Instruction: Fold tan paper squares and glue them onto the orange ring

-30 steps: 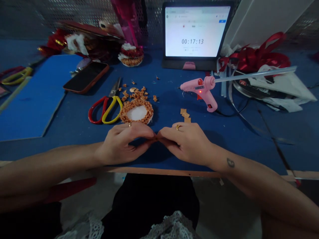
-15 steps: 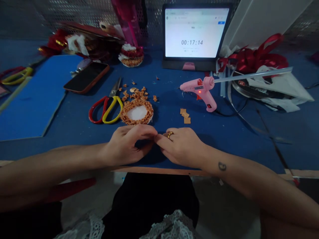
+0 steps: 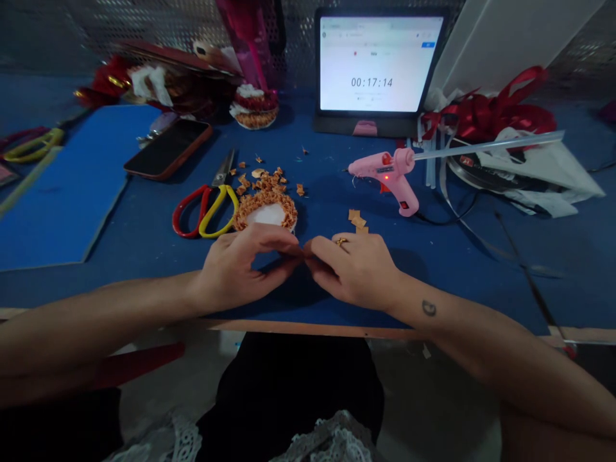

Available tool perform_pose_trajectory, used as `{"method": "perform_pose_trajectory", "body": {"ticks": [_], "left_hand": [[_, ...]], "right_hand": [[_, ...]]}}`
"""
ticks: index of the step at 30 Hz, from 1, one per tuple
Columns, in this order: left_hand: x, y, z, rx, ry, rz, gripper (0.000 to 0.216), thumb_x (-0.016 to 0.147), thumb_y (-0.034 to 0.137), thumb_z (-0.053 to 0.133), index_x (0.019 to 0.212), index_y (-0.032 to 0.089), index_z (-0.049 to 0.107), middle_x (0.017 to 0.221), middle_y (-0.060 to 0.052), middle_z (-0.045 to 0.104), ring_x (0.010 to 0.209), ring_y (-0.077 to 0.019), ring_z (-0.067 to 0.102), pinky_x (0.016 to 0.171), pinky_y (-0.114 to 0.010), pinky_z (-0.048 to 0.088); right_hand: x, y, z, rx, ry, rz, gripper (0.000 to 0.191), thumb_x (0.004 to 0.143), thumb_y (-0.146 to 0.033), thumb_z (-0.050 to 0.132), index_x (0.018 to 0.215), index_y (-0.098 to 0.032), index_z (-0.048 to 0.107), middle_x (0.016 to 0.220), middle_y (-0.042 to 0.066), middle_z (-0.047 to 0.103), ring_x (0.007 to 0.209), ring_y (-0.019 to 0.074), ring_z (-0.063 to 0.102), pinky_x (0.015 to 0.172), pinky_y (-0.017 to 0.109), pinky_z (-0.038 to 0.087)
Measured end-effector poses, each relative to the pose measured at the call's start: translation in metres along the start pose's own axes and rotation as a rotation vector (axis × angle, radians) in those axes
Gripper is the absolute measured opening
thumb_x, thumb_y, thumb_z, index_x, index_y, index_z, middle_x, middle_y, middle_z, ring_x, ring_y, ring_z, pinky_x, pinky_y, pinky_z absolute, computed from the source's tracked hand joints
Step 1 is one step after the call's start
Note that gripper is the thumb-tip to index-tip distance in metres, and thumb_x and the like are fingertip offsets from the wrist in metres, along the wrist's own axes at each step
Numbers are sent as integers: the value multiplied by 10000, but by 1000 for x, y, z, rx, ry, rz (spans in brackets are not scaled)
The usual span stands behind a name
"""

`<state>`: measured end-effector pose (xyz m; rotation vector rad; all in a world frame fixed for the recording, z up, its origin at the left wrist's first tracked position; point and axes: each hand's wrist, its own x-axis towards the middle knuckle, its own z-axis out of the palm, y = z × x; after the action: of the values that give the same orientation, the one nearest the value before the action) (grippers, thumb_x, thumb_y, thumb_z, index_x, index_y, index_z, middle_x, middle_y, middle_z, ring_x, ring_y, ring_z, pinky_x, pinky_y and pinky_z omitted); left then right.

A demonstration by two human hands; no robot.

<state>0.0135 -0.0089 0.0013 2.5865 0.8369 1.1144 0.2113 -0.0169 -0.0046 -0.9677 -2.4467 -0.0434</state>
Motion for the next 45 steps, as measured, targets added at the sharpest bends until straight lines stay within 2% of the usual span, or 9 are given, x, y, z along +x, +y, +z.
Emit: {"method": "perform_pose_trajectory", "body": {"ticks": [4, 7, 12, 16, 24, 27, 35, 45], "left_hand": [[2, 0, -5, -24, -20, -52, 183, 731, 133, 568, 908, 152, 524, 785, 21, 639, 655, -54, 616, 599, -130, 480], [2, -2, -5, 8, -45, -22, 122, 735, 158, 565, 857, 157, 560, 722, 32, 639, 621, -58, 604, 568, -138, 463], [0, -6, -1, 54, -79, 56, 91, 774, 152, 520, 838, 150, 585, 751, 15, 648, 677, -71, 612, 606, -146, 476], [-1, -6, 1, 61, -81, 117, 95, 786, 139, 496, 816, 152, 586, 778, 2, 645, 697, -79, 608, 619, -158, 478], [-7, -1, 5, 164, -87, 198, 95, 754, 148, 510, 667, 155, 548, 661, 14, 619, 581, -78, 559, 510, -179, 417], [-9, 0, 7, 186, -54, 209, 92, 748, 146, 505, 664, 155, 540, 642, 19, 609, 561, -74, 543, 486, -186, 388], [-8, 0, 7, 187, -59, 207, 109, 752, 144, 487, 653, 155, 531, 643, 26, 611, 548, -65, 537, 474, -180, 369], [-8, 1, 6, 178, -61, 210, 94, 748, 126, 488, 667, 148, 532, 641, 18, 607, 546, -71, 540, 457, -189, 360]], "right_hand": [[1, 1, -3, 96, 9, 46, 104, 769, -231, 503, 829, -186, 575, 598, -50, 562, 497, 55, 457, 518, 201, 326], [2, -1, -4, 118, 54, 40, 80, 770, -224, 510, 822, -199, 566, 589, -63, 559, 489, 50, 445, 525, 196, 327], [2, 0, -3, 86, 17, 41, 71, 781, -233, 499, 815, -200, 552, 608, -53, 572, 503, 57, 464, 537, 201, 331], [1, 0, -2, 18, -4, -29, 90, 785, -234, 481, 801, -188, 556, 598, -34, 559, 550, 85, 501, 537, 218, 323], [1, -7, 5, -29, -30, -140, 130, 765, -185, 429, 674, -164, 519, 522, -30, 466, 507, 88, 418, 487, 224, 273], [1, -9, 6, -42, -10, -161, 133, 757, -174, 431, 650, -164, 511, 510, -31, 452, 503, 89, 405, 485, 225, 271], [1, -11, 9, -60, 71, -168, 149, 746, -165, 446, 604, -167, 491, 477, -37, 406, 474, 86, 351, 470, 229, 247], [1, -13, 8, -73, 71, -161, 155, 745, -156, 451, 595, -168, 489, 475, -40, 408, 470, 81, 351, 466, 225, 248]]}}
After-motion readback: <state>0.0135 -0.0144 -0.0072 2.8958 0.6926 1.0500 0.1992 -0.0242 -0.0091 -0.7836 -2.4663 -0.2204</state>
